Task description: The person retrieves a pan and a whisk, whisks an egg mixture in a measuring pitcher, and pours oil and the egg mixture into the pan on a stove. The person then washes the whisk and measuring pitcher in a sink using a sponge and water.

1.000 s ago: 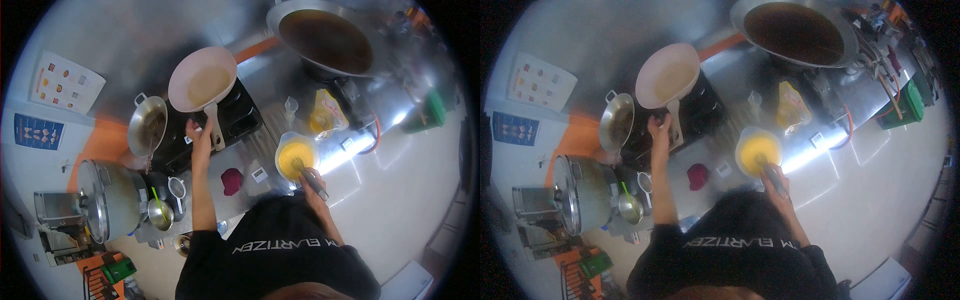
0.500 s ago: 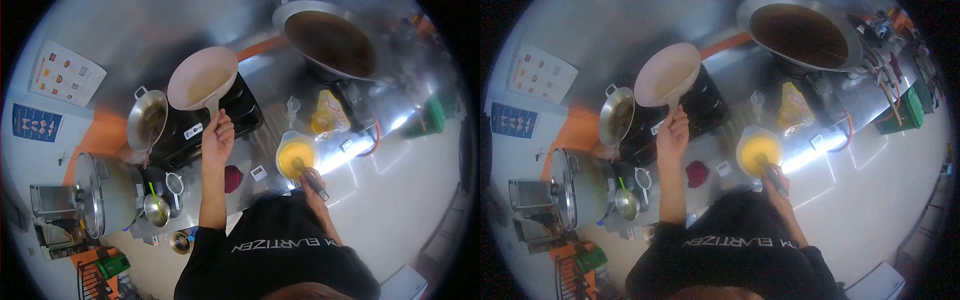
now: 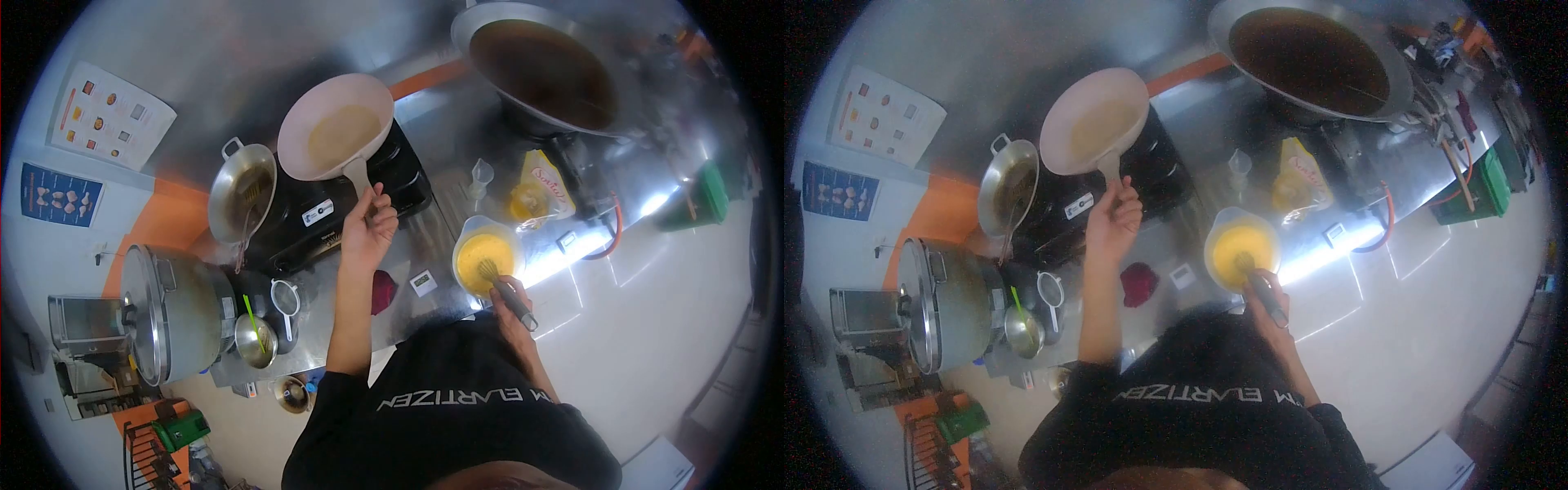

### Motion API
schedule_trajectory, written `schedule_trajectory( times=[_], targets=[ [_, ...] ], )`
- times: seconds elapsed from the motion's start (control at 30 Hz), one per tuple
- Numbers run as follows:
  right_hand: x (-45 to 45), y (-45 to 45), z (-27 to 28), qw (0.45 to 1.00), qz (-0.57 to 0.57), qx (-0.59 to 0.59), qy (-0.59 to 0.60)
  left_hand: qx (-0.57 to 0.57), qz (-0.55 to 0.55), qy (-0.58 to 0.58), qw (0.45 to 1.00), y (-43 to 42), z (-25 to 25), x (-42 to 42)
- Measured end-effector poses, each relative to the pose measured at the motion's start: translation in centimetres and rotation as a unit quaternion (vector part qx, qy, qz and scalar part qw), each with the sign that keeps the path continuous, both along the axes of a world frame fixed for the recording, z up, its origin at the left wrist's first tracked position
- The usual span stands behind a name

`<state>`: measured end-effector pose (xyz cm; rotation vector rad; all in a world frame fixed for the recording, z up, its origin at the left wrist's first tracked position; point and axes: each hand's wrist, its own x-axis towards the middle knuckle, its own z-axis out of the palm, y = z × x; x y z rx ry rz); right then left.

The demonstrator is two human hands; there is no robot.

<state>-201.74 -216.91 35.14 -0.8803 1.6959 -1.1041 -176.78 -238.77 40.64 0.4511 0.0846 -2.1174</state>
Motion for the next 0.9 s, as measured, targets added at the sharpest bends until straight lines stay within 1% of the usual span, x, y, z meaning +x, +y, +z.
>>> schedule_trajectory(
  times=[0.13, 0.23, 0.33, 0.43, 0.57, 0.67, 0.77, 0.9],
  targets=[
    [0.0, 0.0, 0.0, 1.000, -0.005, -0.005, -0.002, -0.002, -0.010, -0.035, 0.999, 1.0, -2.1, -0.3],
    [0.0, 0.2, -0.7, 1.000, -0.007, 0.000, -0.004, -0.022, -0.007, -0.059, 0.998, 1.4, -2.1, -0.2],
    [0.0, 0.3, -1.1, 1.000, -0.008, -0.009, -0.001, -0.014, 0.001, -0.095, 0.995, 1.7, -1.5, -0.4],
    [0.1, 0.4, -1.3, 1.000, -0.003, -0.022, 0.004, -0.033, -0.001, -0.089, 0.995, 1.7, -2.1, -0.1],
    [0.1, 0.4, -1.6, 1.000, -0.010, -0.016, 0.015, -0.043, 0.015, -0.118, 0.992, 1.5, -2.7, -0.2],
    [0.2, 0.4, -1.7, 0.999, -0.013, -0.044, 0.027, -0.048, 0.023, -0.129, 0.990, 1.4, -3.1, 0.1],
    [0.1, 0.4, -1.2, 1.000, -0.014, -0.007, -0.008, -0.053, 0.029, -0.130, 0.990, 1.5, -3.2, 0.3],
    [0.0, 0.6, -3.2, 0.994, -0.034, -0.081, 0.062, -0.058, 0.037, -0.139, 0.988, 1.9, -3.1, 0.6]
  ],
)
